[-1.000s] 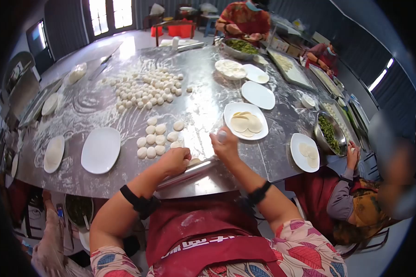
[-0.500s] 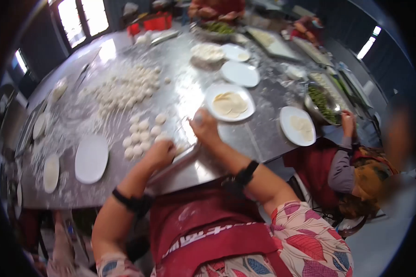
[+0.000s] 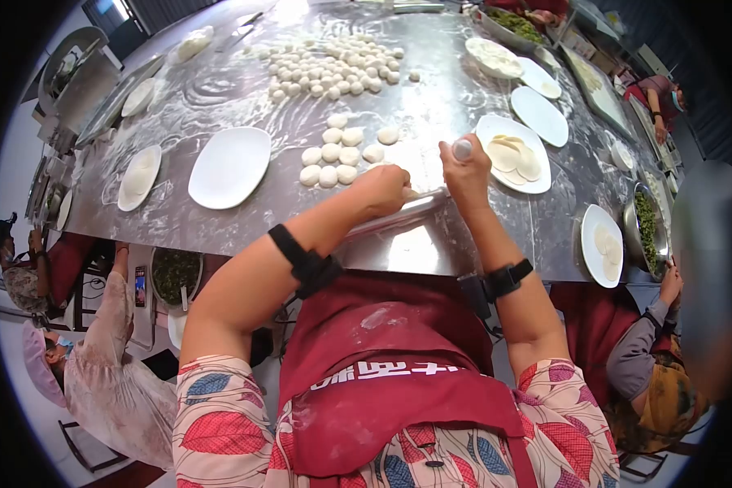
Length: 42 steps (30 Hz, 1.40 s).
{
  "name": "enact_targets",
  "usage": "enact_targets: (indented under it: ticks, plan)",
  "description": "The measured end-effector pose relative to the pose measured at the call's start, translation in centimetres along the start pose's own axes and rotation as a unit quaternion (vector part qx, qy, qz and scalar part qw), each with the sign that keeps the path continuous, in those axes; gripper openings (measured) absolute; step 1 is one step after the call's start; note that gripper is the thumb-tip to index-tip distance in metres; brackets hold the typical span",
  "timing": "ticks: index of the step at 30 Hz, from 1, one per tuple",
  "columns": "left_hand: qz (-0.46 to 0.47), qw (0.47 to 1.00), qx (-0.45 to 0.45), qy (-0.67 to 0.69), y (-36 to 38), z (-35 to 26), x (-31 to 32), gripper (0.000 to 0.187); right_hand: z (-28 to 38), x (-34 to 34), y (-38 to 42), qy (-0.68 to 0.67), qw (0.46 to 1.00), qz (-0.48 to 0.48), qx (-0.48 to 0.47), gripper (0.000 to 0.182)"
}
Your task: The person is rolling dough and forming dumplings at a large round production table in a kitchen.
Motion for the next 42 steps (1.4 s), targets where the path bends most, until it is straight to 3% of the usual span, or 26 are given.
enact_targets:
  ticks: [3,4,6,7,8,9,12,14,17,18,21,22,25,27,29,32,38,41,42]
  plan:
    - [0.058,0.998,0.008,-0.002,0.1,-0.8,-0.2,0.023,-0.5,-1.1,1.3,-0.015,1.0,-0.006,0.015,0.022]
    - [0.046,0.997,0.055,-0.033,0.0,-0.3,0.5,0.021,0.0,-2.6,2.8,-0.034,0.999,-0.003,0.004,0.02]
    - [0.051,0.997,0.0,0.063,0.6,0.7,0.8,0.022,0.6,-5.3,6.3,-0.033,0.998,-0.003,0.056,0.019]
    - [0.054,0.992,-0.029,0.109,1.0,1.1,0.9,0.023,1.4,-5.9,7.8,-0.082,0.988,0.008,0.128,0.02]
    - [0.102,0.979,-0.065,0.163,1.6,1.0,1.2,0.024,1.9,-5.9,7.6,-0.078,0.989,0.007,0.125,0.02]
    - [0.086,0.984,-0.039,0.148,1.9,0.7,1.3,0.023,1.9,-6.0,7.8,-0.073,0.989,0.004,0.125,0.02]
    - [0.03,0.996,0.014,0.082,1.7,-0.2,1.2,0.02,0.2,-3.0,3.6,-0.005,0.999,-0.031,-0.016,0.018]
    - [-0.024,0.999,0.006,0.033,0.6,-0.2,1.2,0.019,0.7,-1.1,1.1,0.014,1.0,-0.017,0.002,0.023]
    - [0.052,0.997,-0.015,0.063,0.0,-1.0,0.7,0.021,0.7,-1.2,1.3,0.01,1.0,-0.01,0.014,0.024]
    - [0.045,0.999,0.006,0.022,-0.1,-0.8,0.9,0.018,0.1,-2.1,2.4,-0.006,1.0,-0.02,0.014,0.024]
    - [0.038,0.996,0.004,0.082,-0.1,0.5,1.2,0.014,0.5,-5.3,6.7,-0.036,0.998,-0.016,0.04,0.022]
    - [0.047,0.993,0.003,0.109,0.4,0.6,1.1,0.011,1.5,-5.8,7.7,-0.109,0.987,0.01,0.118,0.019]
    - [0.074,0.99,0.024,0.117,1.0,0.1,1.2,0.015,0.6,-4.4,5.6,-0.053,0.995,-0.007,0.081,0.02]
    - [0.049,0.995,0.005,0.088,0.6,-0.3,1.0,0.017,0.9,-2.3,2.6,-0.011,0.999,-0.036,-0.031,0.022]
    - [0.043,0.997,-0.005,0.07,0.0,-0.6,0.9,0.018,-0.3,-0.4,0.7,-0.005,0.999,0.02,0.031,0.022]
    - [0.075,0.995,0.02,0.056,-0.1,-1.2,0.9,0.016,-0.4,-1.8,2.1,0.0,1.0,-0.014,-0.019,0.021]
    - [0.082,0.991,0.008,0.101,0.7,0.9,1.6,0.016,1.1,-5.9,7.7,-0.09,0.985,0.014,0.144,0.021]
    - [0.06,0.996,0.02,0.057,0.9,-0.1,1.3,0.018,0.0,-2.8,3.3,-0.024,0.999,-0.025,0.004,0.022]
    - [0.041,0.998,0.025,0.034,0.8,-0.6,0.9,0.018,-0.3,-1.6,1.9,-0.025,0.999,-0.019,0.005,0.023]
Point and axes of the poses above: each hand's wrist, its own y-axis away from the middle knuckle, its own x-axis out of the palm, z = x × y, the point moved 5 cm from there along -y, towards the middle knuckle, and after that the axes turned 1 degree about -x, right-handed, at the moved point
